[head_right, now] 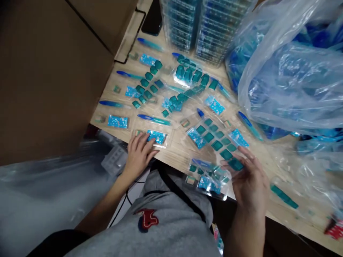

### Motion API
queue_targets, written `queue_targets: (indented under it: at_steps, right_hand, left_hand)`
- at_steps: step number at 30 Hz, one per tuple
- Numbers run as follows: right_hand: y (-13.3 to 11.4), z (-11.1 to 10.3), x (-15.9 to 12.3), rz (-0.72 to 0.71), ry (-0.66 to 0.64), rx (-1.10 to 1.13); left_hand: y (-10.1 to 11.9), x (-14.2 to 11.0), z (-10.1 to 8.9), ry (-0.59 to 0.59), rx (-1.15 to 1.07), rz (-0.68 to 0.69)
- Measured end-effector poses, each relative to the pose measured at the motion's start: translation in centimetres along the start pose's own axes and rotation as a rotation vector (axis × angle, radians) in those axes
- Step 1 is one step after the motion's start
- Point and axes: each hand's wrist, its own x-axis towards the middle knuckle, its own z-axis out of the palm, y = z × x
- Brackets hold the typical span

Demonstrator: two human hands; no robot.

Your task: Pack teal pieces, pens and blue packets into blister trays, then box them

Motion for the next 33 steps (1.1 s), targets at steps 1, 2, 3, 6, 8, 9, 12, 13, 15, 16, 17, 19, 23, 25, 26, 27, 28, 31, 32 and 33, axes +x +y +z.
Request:
queue_targets:
  at_steps: [1,2,3,6,8,9,12,13,15,16,17,19,23,25,26,27,28,31,32,33]
  right_hand:
    - [0.1,0.0,-0.2,0.000,-0.006,-0.014]
    - [0.2,0.1,-0.3,0.001,-0.017,-0.028]
    - [0.3,0.1,-0.5,0.001,-0.029,-0.040]
    - [0.6,0.3,-0.8,-0.016,-0.060,-0.050]
    - [0.8,0.7,-1.1,-0.040,-0.083,-0.042]
    - [0.9,0.9,-1.3,-0.052,-0.102,-0.034]
    - [1.1,2.0,-2.1,-0.069,-0.197,-0.007]
    - [1.1,2.4,-2.4,-0.059,-0.243,-0.001]
    - [1.1,3.2,-3.1,-0.028,-0.335,-0.002]
    - [1.0,3.6,-3.5,-0.014,-0.376,-0.013]
    - [0.8,4.0,-3.8,-0.005,-0.415,-0.028]
    - [0.5,4.5,-4.4,0.001,-0.501,-0.066]
    - [0.5,5.2,-4.5,-0.022,-0.628,-0.084]
    - [1.1,5.6,-4.2,-0.042,-0.622,-0.084]
    - [1.4,5.8,-4.1,-0.039,-0.634,-0.093]
    - [1.6,6.0,-3.9,-0.030,-0.666,-0.105]
    - [1.9,6.3,-3.8,-0.021,-0.708,-0.118]
    - [2.0,7.2,-3.9,-0.032,-0.842,-0.119]
    - [1.8,7.5,-4.1,-0.041,-0.880,-0.111]
    - [1.6,7.8,-4.3,-0.042,-0.917,-0.102]
  left_hand:
    - [0.2,-0.5,-0.1,0.006,-0.001,-0.001]
    - [0.6,-0.9,-0.3,0.014,-0.003,-0.005]
    - [1.0,-1.3,-0.5,0.022,-0.007,-0.007]
    - [2.0,-1.8,-1.0,0.054,-0.032,0.000]
    - [2.1,-1.6,-1.1,0.076,-0.072,0.011]
    - [2.1,-1.5,-1.2,0.090,-0.097,0.014]
    - [2.3,-0.5,-1.8,0.190,-0.190,0.042]
    - [2.7,0.0,-2.0,0.245,-0.221,0.077]
    - [4.1,1.3,-2.8,0.353,-0.277,0.196]
    - [4.9,1.9,-3.2,0.385,-0.297,0.267]
    - [5.7,2.6,-3.7,0.398,-0.310,0.333]
    - [7.0,3.7,-4.6,0.399,-0.340,0.410]
    - [7.1,4.7,-6.5,0.418,-0.462,0.369]
    - [6.5,4.5,-7.2,0.425,-0.466,0.370]
    - [6.3,4.3,-7.5,0.432,-0.450,0.386]
    - [6.2,4.1,-7.6,0.441,-0.435,0.408]
    - [6.3,3.9,-7.6,0.450,-0.424,0.429]
    - [6.7,3.3,-7.1,0.460,-0.414,0.481]
    - [6.9,3.1,-6.9,0.458,-0.407,0.501]
    - [7.1,2.9,-6.6,0.461,-0.400,0.521]
